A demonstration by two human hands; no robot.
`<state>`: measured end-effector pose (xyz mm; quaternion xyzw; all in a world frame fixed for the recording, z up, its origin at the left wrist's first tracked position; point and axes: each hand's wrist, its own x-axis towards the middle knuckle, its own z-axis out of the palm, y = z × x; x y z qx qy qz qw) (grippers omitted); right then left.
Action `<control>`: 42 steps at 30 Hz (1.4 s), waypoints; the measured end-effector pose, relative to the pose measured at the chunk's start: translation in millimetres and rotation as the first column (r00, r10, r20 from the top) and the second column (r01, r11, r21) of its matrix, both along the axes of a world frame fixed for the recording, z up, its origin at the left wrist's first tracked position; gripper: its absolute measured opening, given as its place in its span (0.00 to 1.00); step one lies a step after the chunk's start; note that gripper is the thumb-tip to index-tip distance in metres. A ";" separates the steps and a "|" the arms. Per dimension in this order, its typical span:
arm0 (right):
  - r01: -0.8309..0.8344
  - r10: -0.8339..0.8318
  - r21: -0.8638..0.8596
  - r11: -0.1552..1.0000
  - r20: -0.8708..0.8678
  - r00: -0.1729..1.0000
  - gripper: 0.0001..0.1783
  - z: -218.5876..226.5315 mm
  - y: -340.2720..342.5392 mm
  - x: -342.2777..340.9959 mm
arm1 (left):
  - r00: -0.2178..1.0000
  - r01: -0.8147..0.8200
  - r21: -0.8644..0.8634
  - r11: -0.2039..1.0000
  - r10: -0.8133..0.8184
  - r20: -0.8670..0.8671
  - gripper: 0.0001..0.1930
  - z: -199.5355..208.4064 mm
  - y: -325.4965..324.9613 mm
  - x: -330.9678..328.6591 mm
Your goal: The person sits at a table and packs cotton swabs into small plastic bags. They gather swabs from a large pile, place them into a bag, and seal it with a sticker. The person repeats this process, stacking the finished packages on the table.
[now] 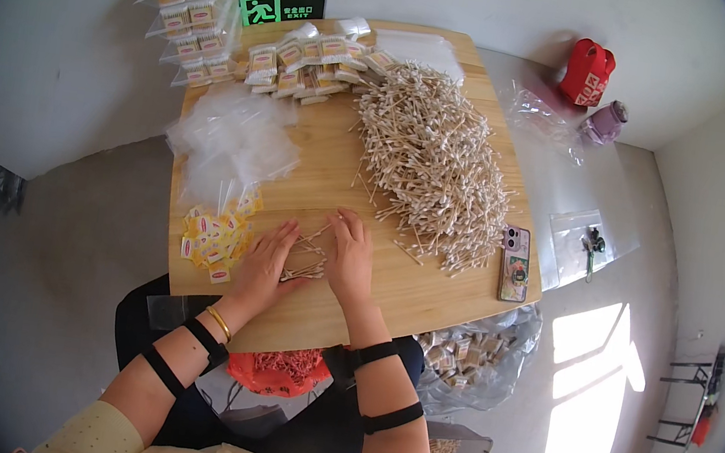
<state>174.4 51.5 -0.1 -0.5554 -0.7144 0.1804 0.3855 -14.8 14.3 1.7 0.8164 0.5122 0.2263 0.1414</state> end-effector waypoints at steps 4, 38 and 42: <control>-0.015 0.008 0.040 0.999 0.187 0.982 0.14 -3.6 10.2 12.3 | 1.000 -0.004 0.008 1.000 0.004 -0.031 0.44 6.3 3.2 0.1; -0.094 0.091 -0.021 0.995 -0.090 0.992 0.13 -10.2 -33.2 -25.5 | 0.988 -0.029 -0.017 0.999 0.031 0.151 0.43 -5.3 -18.7 -15.9; -0.072 0.056 -0.061 0.996 -0.229 0.972 0.16 -10.2 -36.0 -40.9 | 0.977 -0.076 -0.037 0.996 0.081 0.200 0.41 -10.6 -26.3 -2.1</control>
